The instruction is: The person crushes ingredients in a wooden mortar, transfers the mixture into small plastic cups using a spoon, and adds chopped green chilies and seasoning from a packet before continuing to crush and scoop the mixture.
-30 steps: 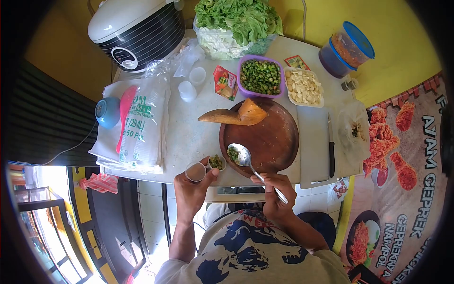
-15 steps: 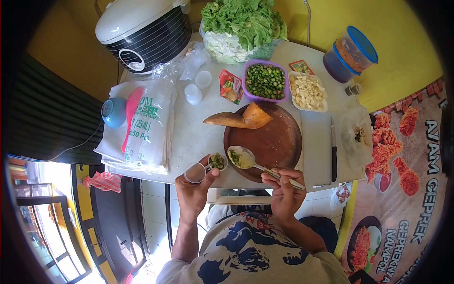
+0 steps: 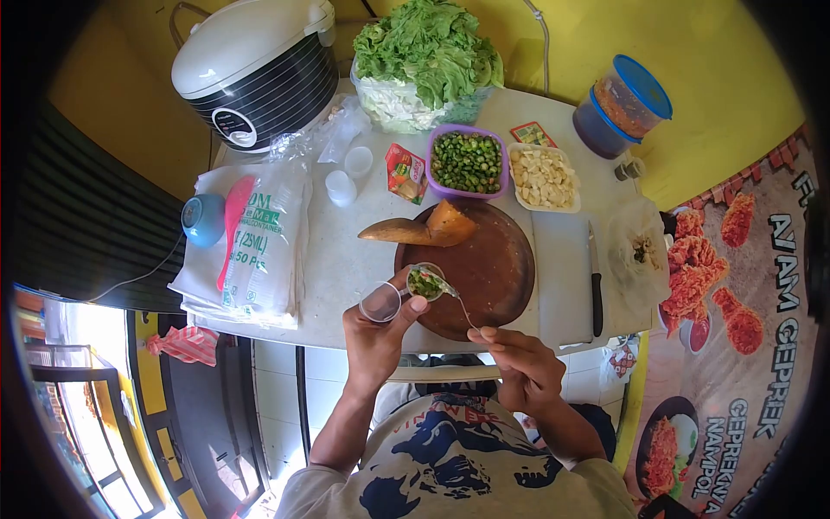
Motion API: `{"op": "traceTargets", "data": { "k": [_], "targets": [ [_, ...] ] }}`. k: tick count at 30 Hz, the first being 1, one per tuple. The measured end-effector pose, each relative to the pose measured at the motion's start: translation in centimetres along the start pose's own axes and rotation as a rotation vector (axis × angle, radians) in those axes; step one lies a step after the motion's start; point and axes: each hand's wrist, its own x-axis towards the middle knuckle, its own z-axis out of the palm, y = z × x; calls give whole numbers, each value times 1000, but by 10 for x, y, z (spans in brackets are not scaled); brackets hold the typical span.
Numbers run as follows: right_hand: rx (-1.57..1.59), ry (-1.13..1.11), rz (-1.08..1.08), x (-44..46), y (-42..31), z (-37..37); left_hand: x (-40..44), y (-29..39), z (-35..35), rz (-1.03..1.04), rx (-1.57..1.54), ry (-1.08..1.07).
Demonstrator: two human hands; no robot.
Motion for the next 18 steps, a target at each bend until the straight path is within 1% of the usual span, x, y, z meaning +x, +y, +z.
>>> {"op": "traceTargets", "data": {
  "k": [4, 6, 10, 12, 16, 18],
  "targets": [
    [70, 26, -29, 1, -1, -5, 1, -3, 2, 22, -12, -8],
    [32, 12, 59, 7, -4, -7, 1, -3, 2, 7, -21, -4],
    [84, 55, 53, 13, -4, -16, 2, 1, 5, -37, -82, 2],
    [33, -21, 70, 16, -6, -21, 2, 0, 5, -44, -103, 3],
    [66, 21, -14, 13, -1, -18, 3, 3, 7, -76, -157, 15],
    [2, -64, 82, 12, -1, -19, 4, 0, 8, -64, -148, 29]
  ]
}}
